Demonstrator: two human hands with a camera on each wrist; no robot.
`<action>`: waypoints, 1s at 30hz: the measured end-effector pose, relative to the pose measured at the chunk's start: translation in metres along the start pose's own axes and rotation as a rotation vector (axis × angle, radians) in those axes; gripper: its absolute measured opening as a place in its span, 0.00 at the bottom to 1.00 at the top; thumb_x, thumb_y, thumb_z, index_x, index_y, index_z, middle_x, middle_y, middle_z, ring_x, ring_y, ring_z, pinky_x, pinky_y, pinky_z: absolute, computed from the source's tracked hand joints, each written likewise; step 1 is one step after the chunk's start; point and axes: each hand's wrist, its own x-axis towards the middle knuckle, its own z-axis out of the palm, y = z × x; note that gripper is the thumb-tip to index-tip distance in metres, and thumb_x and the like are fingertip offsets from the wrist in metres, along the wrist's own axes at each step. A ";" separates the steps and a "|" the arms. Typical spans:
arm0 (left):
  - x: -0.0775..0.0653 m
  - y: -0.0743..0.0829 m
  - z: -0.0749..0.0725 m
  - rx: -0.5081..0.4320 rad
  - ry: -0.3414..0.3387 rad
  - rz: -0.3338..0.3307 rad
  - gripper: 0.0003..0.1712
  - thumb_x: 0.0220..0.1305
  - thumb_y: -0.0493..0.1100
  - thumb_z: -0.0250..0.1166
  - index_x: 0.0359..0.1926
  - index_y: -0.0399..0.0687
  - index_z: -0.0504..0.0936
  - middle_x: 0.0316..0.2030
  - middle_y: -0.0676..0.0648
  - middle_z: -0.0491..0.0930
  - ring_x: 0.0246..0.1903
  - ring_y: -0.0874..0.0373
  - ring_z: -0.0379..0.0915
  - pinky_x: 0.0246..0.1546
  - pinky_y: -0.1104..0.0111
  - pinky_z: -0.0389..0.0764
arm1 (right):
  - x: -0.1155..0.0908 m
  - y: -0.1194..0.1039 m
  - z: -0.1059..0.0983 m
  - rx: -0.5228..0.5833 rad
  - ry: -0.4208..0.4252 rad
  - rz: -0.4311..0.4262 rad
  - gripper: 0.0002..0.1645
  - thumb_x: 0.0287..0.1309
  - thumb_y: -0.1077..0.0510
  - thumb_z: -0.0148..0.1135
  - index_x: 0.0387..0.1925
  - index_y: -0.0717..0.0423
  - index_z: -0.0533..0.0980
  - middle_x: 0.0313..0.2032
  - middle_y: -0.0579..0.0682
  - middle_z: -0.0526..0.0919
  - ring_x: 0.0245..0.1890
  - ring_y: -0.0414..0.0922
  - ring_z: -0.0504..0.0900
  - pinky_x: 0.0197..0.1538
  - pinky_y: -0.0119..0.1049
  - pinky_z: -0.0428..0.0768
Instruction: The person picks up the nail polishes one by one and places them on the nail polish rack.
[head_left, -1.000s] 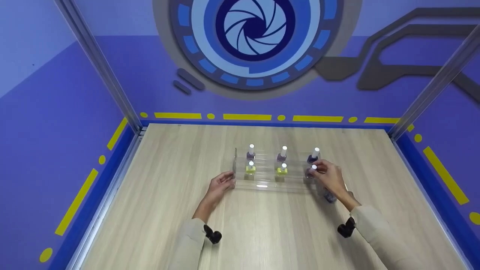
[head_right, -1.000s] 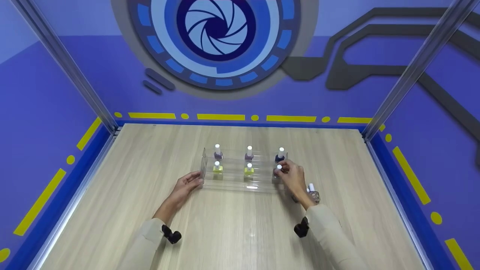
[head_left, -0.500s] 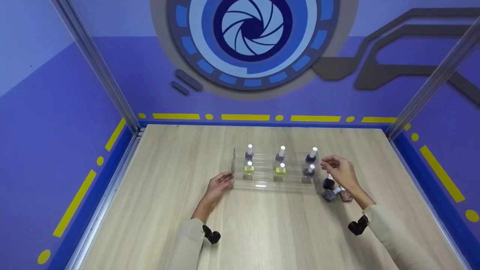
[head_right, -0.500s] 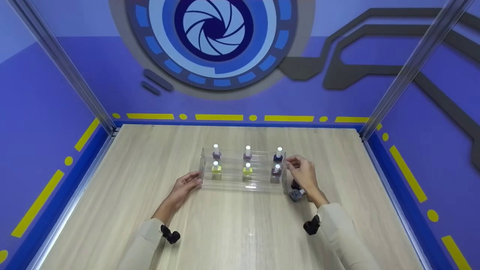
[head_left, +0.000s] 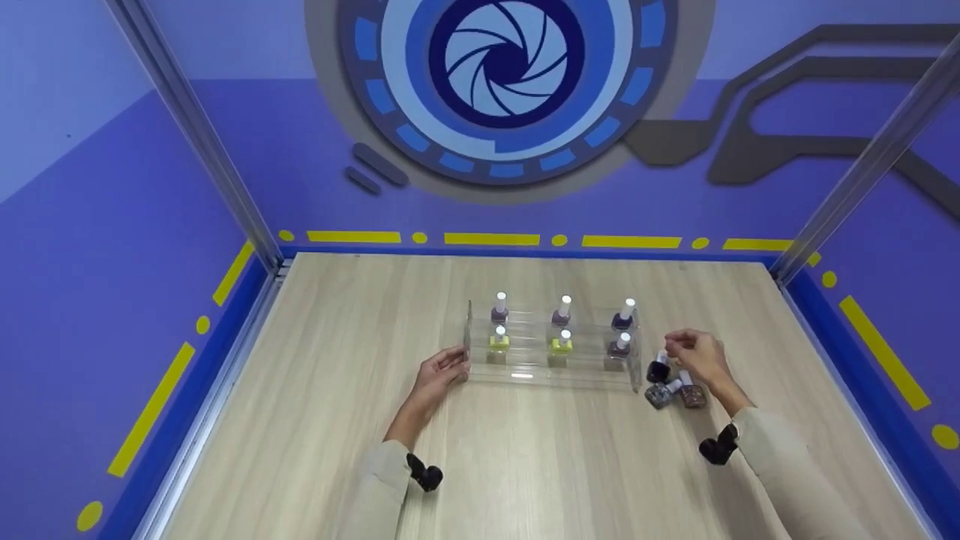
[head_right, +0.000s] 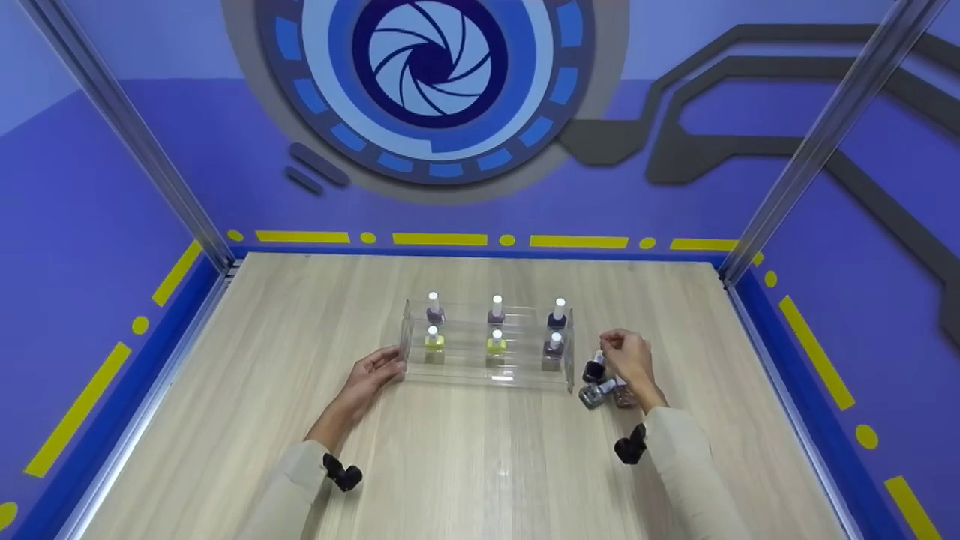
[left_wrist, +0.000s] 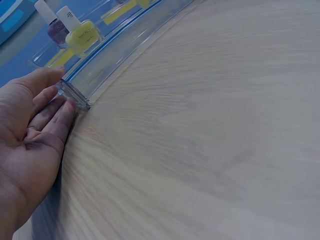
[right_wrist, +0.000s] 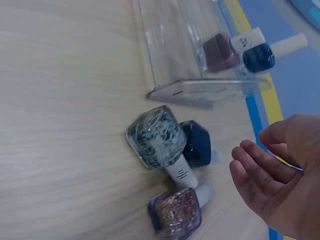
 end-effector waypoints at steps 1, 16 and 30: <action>-0.001 0.000 0.000 -0.001 -0.004 0.002 0.30 0.71 0.38 0.65 0.70 0.35 0.70 0.71 0.33 0.69 0.72 0.43 0.67 0.63 0.64 0.81 | 0.001 0.003 0.001 -0.016 -0.008 0.011 0.15 0.68 0.66 0.59 0.48 0.77 0.79 0.41 0.71 0.87 0.32 0.37 0.86 0.32 0.21 0.81; 0.000 -0.004 0.000 -0.012 -0.015 0.009 0.31 0.72 0.38 0.64 0.71 0.33 0.68 0.71 0.32 0.69 0.72 0.43 0.67 0.65 0.64 0.80 | 0.007 0.015 0.015 -0.205 -0.108 0.162 0.20 0.67 0.58 0.60 0.47 0.75 0.81 0.42 0.68 0.87 0.33 0.46 0.83 0.30 0.28 0.76; 0.002 -0.003 -0.002 -0.024 -0.014 0.016 0.29 0.71 0.37 0.63 0.69 0.32 0.69 0.69 0.32 0.71 0.71 0.42 0.68 0.62 0.65 0.81 | 0.008 0.017 0.025 -0.178 -0.027 0.156 0.20 0.64 0.58 0.65 0.47 0.74 0.81 0.43 0.68 0.88 0.37 0.51 0.87 0.37 0.36 0.83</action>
